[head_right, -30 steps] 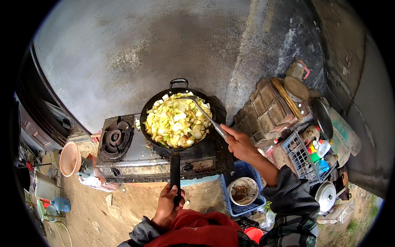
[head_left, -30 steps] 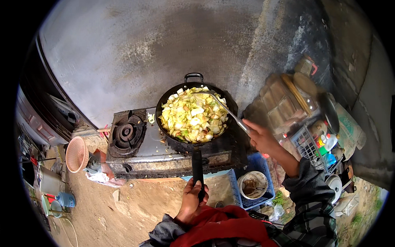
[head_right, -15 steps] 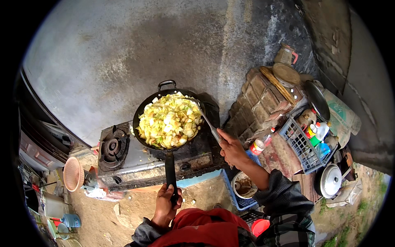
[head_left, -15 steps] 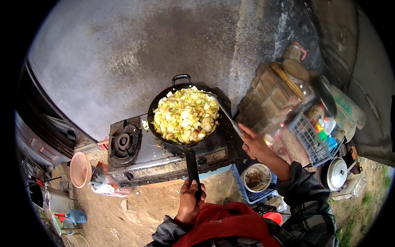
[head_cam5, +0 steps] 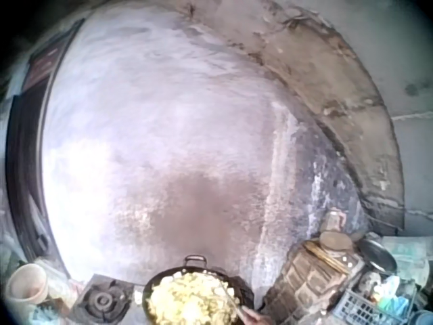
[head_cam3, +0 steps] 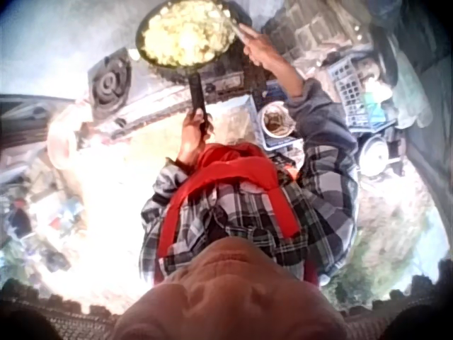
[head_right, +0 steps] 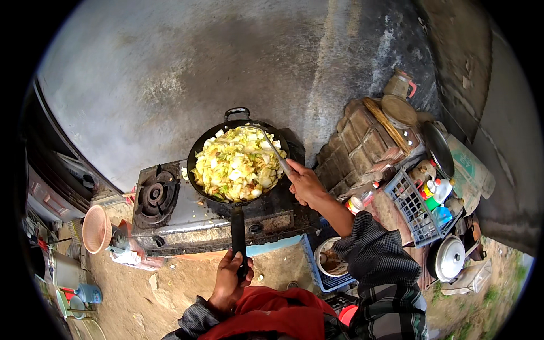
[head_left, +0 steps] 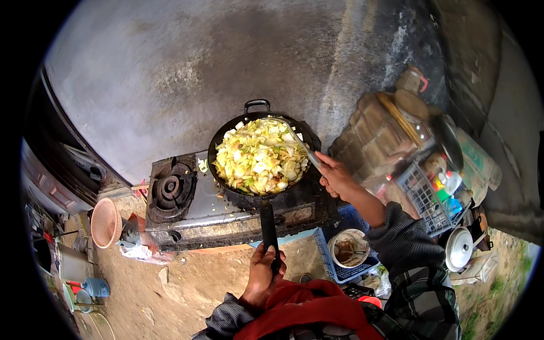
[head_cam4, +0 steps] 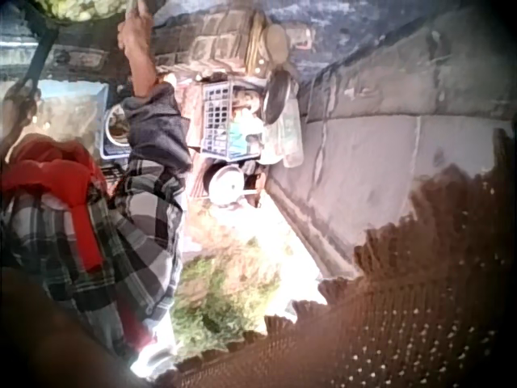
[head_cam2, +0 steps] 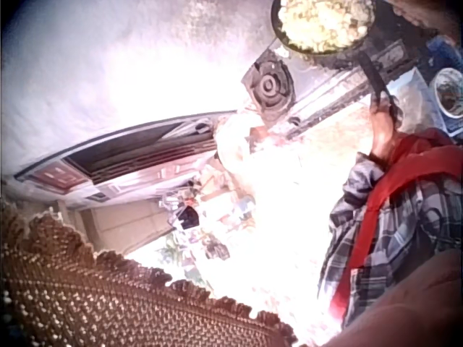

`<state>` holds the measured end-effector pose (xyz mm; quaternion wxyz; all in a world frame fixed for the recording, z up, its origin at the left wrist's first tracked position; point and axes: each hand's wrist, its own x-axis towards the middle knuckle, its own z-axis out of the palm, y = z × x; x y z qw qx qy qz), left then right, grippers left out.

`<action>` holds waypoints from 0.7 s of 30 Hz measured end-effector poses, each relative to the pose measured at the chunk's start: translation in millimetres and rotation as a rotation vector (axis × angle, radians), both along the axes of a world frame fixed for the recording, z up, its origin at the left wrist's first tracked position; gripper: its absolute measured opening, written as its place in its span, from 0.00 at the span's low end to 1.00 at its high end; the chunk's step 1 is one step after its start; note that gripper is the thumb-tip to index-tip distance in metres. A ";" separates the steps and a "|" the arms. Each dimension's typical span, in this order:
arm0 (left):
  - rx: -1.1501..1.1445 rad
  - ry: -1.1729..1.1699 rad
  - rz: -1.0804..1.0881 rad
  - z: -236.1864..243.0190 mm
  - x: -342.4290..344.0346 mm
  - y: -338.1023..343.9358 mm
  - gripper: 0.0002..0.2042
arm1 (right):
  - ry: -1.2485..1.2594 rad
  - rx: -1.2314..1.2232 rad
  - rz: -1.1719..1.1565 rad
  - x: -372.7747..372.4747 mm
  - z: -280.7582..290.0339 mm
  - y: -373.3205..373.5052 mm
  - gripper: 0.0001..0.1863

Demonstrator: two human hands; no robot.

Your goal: The person stirs chopped vegetables in a wok on an outdoor gas stove using a spatula. They add seasoning from a packet and a liquid from a large bottle. The person briefly enters a cluttered indoor room to retrieve a small white item from a plastic bag before returning to the stove to continue stirring the vegetables.

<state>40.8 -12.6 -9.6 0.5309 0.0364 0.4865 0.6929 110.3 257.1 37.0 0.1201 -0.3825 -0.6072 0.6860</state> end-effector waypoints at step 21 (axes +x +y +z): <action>0.001 -0.005 0.046 -1.8 -1.2 -6.3 0.03 | -0.188 0.366 0.244 86.4 9.2 -36.0 0.25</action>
